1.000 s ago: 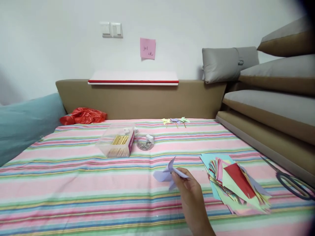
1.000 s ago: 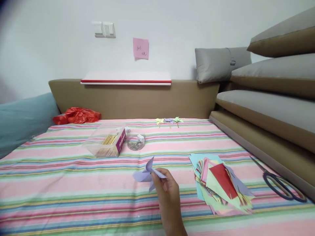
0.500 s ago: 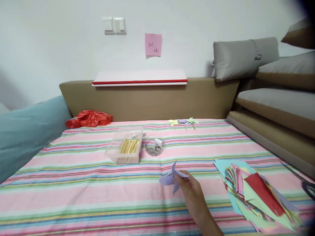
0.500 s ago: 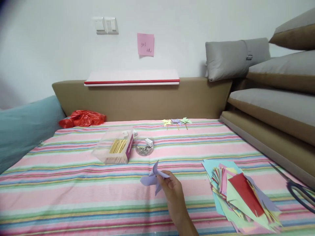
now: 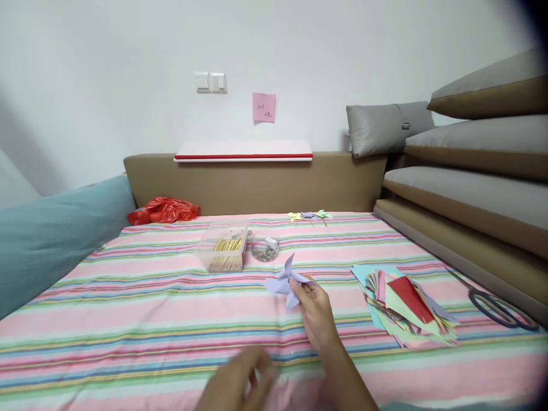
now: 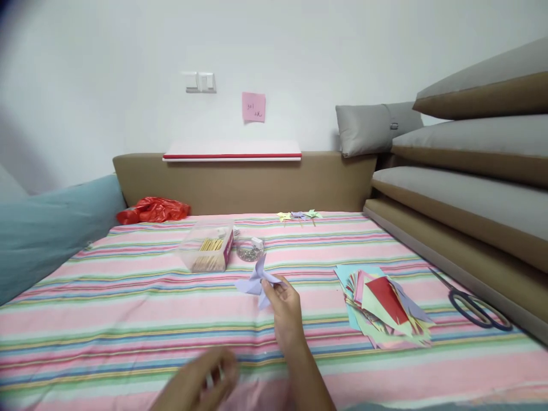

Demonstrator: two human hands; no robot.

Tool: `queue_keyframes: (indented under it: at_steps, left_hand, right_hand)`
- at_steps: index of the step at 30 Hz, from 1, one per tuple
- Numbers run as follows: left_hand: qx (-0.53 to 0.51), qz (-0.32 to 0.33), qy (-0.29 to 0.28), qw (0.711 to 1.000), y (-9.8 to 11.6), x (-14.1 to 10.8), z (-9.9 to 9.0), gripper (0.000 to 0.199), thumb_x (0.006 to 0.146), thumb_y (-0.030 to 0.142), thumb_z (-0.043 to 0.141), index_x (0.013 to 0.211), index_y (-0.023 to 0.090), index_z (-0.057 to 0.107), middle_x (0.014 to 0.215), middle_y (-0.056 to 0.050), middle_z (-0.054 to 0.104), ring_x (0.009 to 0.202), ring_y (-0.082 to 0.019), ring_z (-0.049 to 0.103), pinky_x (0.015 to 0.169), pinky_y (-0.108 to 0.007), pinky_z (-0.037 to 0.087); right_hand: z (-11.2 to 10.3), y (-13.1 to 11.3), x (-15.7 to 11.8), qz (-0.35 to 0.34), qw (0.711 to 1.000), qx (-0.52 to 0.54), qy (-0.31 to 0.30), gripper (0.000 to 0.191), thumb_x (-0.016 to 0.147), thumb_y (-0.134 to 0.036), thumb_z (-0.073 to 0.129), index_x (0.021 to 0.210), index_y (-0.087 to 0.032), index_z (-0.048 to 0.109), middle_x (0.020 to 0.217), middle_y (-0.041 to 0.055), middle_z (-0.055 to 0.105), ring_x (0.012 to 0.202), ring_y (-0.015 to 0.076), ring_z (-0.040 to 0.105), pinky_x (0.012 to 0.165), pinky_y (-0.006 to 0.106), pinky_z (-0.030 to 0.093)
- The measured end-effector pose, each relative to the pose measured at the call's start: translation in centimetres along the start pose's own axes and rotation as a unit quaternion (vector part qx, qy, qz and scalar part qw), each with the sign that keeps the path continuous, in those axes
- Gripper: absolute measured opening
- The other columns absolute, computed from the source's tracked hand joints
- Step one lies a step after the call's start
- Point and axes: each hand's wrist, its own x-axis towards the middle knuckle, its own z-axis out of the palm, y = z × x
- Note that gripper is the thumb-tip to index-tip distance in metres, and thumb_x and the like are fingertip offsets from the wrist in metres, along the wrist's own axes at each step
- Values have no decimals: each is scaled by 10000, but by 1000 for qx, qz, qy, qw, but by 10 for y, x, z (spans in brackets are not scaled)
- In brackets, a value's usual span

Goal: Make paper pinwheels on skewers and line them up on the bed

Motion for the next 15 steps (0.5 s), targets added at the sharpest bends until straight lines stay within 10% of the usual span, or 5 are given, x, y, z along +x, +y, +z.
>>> queue_keyframes:
  at_steps: [4,8,15]
  left_hand:
    - [71,109,88,988,28,43,-11,404,841,424,705,1195,246,625,1150,-87,682,1026,-278,629,841,-367,489]
    - [12,153,32,988,47,75,-2,505,827,405,716,1288,261,570,1133,-70,686,1023,-260,636,800,-315,497]
    - [-133,82,-10,988,12,110,23,281,780,392,766,954,200,659,700,22,622,605,-137,551,547,-218,420]
  right_hand:
    - [16,-10,-9,-4,1000,6,-16,322,716,-369,835,943,-183,703,955,52,742,950,213,665,851,313,497]
    - [21,-12,-11,-1,999,-6,-42,279,705,-350,847,874,-176,708,819,30,719,800,181,646,731,278,493]
    - [2,6,5,35,998,-26,-34,292,707,-365,849,872,-169,708,778,26,704,730,165,622,669,266,472]
